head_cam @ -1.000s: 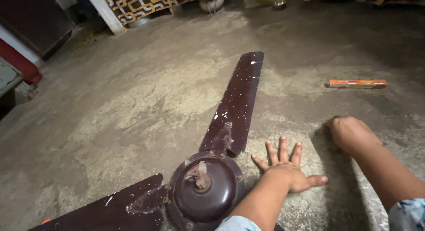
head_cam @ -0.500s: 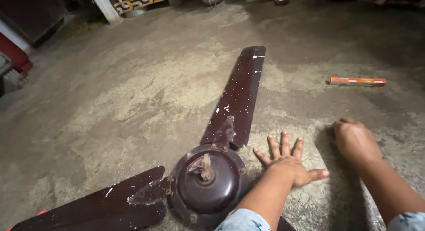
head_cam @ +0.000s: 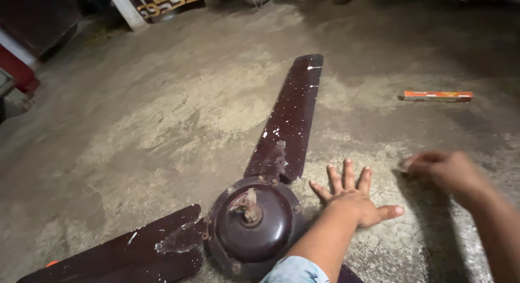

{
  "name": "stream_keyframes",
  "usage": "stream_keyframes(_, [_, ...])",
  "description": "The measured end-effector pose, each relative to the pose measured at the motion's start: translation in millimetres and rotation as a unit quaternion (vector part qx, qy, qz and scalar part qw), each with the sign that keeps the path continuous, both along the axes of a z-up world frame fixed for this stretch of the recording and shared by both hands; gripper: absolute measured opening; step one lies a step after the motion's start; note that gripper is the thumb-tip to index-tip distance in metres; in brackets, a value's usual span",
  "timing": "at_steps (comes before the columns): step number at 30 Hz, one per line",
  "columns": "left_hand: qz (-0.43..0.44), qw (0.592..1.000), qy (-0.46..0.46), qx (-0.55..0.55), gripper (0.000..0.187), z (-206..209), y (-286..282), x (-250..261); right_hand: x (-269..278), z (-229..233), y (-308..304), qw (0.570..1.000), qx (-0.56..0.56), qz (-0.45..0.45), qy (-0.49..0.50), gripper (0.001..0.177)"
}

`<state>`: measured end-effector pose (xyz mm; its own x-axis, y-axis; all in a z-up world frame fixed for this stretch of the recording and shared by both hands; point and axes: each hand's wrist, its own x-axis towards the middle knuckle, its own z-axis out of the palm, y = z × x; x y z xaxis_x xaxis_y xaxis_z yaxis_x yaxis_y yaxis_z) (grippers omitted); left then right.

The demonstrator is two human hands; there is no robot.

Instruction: The person attaches fan blades to a ceiling fan motor housing using a screwdriver. They align each blade, insert screws, and tighten them to secure the blades in place.

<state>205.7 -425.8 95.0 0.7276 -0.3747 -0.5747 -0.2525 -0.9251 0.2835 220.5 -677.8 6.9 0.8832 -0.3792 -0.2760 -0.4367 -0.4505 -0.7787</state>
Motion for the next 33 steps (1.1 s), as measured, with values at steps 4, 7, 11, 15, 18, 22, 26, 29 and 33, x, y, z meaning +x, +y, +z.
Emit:
stream_keyframes(4, [0.006, 1.0, -0.004, 0.002, 0.123, 3, 0, -2, -7, 34, 32, 0.987, -0.143, 0.067, 0.029, 0.031])
stream_keyframes(7, [0.005, 1.0, -0.008, 0.003, 0.123, 1, 1, -3, -11, 27, 35, 0.979, -0.181, 0.075, 0.046, 0.03])
stream_keyframes(11, [0.012, 1.0, -0.025, -0.012, 0.119, 3, 3, -6, -7, -5, 23, 0.969, -0.211, 0.107, -0.068, 0.029])
stream_keyframes(15, [0.033, 0.997, -0.059, -0.036, 0.103, -7, 5, -27, -13, -35, 24, 0.998, -0.054, -0.016, -0.041, 0.033])
stream_keyframes(18, [-0.002, 1.0, -0.017, -0.024, 0.096, -12, 19, -32, -36, -42, 45, 0.962, 0.212, -0.116, -0.125, 0.034])
stream_keyframes(22, [-0.017, 0.991, 0.087, -0.103, 0.087, -12, 44, -30, -71, -36, 88, 0.889, 0.392, -0.194, -0.137, 0.018])
stream_keyframes(26, [-0.032, 0.917, -0.167, -0.36, 0.049, 16, 106, -80, -93, 17, 144, 0.874, 0.45, -0.143, -0.113, 0.024])
stream_keyframes(29, [0.053, 0.864, -0.285, -0.411, 0.037, 59, 164, -106, -104, 74, 203, 0.806, 0.549, -0.161, -0.153, 0.01])
stream_keyframes(33, [0.162, 0.828, -0.356, -0.402, 0.032, 77, 283, -126, -108, 136, 301, 0.828, 0.529, -0.058, -0.176, 0.011])
